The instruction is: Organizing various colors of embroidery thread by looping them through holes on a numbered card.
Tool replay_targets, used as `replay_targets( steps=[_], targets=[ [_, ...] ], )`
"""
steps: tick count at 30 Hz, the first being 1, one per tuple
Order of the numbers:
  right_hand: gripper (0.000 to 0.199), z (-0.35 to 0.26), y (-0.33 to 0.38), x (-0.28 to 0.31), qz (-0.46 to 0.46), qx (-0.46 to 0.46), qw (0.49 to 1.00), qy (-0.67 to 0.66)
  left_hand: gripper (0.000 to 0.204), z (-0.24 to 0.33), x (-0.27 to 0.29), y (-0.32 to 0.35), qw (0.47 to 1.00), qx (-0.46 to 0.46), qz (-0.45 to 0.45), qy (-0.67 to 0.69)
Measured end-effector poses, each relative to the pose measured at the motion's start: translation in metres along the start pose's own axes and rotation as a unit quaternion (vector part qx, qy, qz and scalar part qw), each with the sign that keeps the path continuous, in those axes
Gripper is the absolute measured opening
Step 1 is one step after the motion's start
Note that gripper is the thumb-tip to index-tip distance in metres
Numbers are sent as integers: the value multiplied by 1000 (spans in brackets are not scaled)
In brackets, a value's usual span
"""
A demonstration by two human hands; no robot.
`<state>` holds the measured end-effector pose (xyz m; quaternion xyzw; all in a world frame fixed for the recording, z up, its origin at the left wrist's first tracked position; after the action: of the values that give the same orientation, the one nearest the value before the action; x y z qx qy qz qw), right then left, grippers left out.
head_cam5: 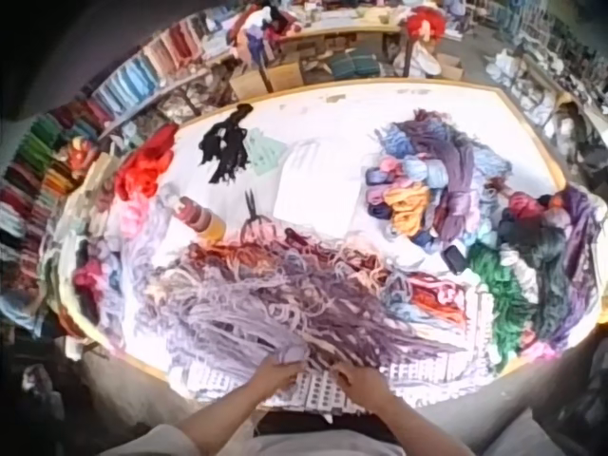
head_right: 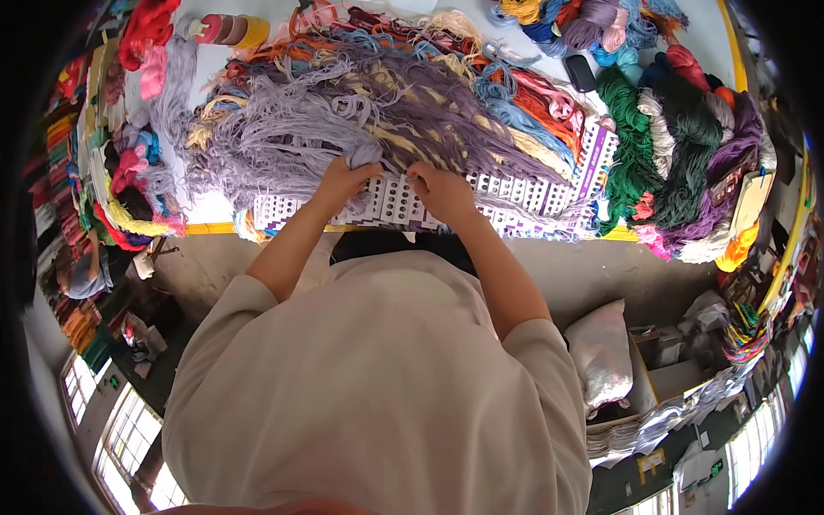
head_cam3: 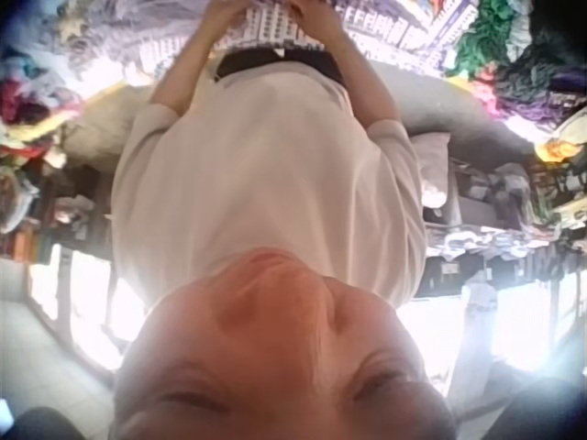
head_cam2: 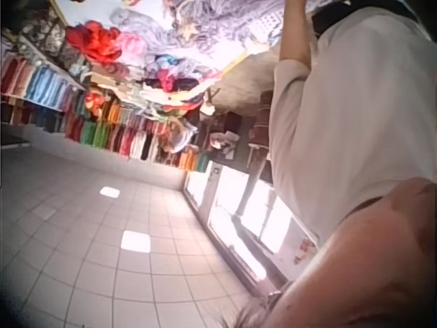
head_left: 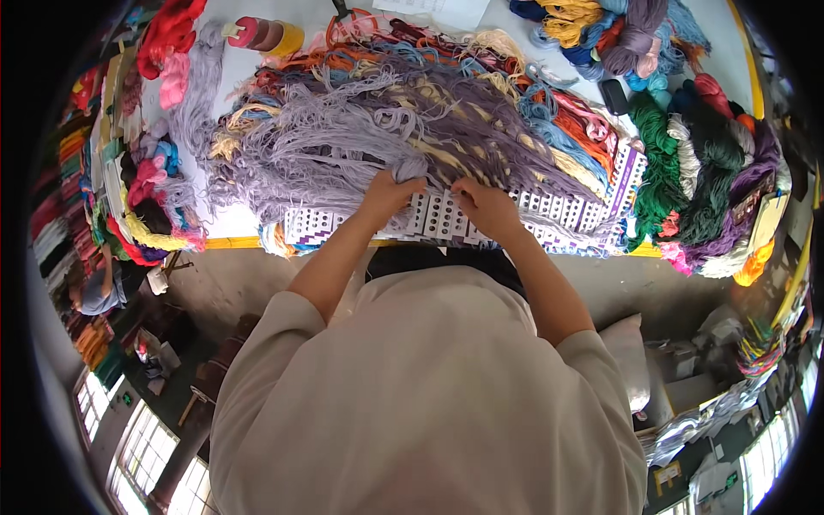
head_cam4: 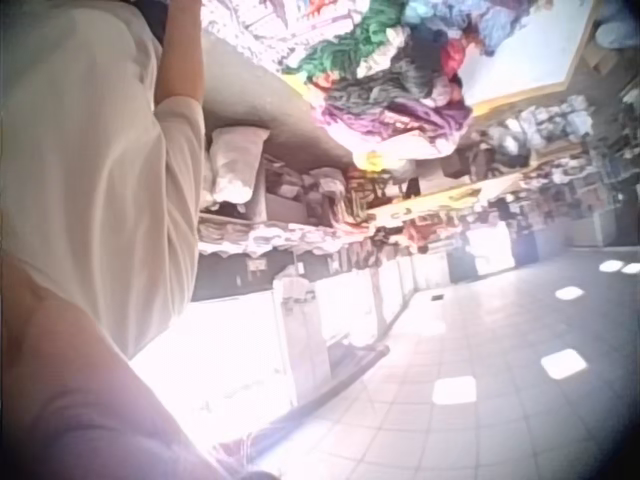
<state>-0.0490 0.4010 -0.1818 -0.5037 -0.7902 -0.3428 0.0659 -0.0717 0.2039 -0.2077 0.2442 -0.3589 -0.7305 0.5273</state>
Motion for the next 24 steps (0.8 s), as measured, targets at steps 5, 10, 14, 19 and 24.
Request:
replay_targets(
  steps=[5, 10, 14, 19, 24],
  targets=[
    [21, 2, -1, 1, 15, -9, 1000, 3, 23, 10, -37, 32, 937, 103, -167, 290],
    [35, 9, -8, -2, -126, -92, 976, -150, 22, 23, -73, 41, 968, 115, -218, 40],
    [45, 2, -4, -2, -100, 1, 994, -46, 21, 15, -62, 16, 853, -176, -55, -488],
    [45, -10, -3, 2, -58, -19, 994, 92, 19, 21, 37, 53, 970, 153, -21, 186],
    [45, -2, -7, 2, -57, -33, 994, 81, 14, 47, 218, 92, 935, 62, 13, 348]
  ],
)
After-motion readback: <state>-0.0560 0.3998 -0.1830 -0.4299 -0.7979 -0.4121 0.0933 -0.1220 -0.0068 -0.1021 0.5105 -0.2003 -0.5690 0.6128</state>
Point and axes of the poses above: each hand's wrist, its own y-axis away from the middle knuckle, its own x-axis out of the back of the hand, z = x × y, the point moved 7 cm from there along -y, towards the middle knuckle, and after that the axes turned 1 degree about y, right-handed, at the moved point
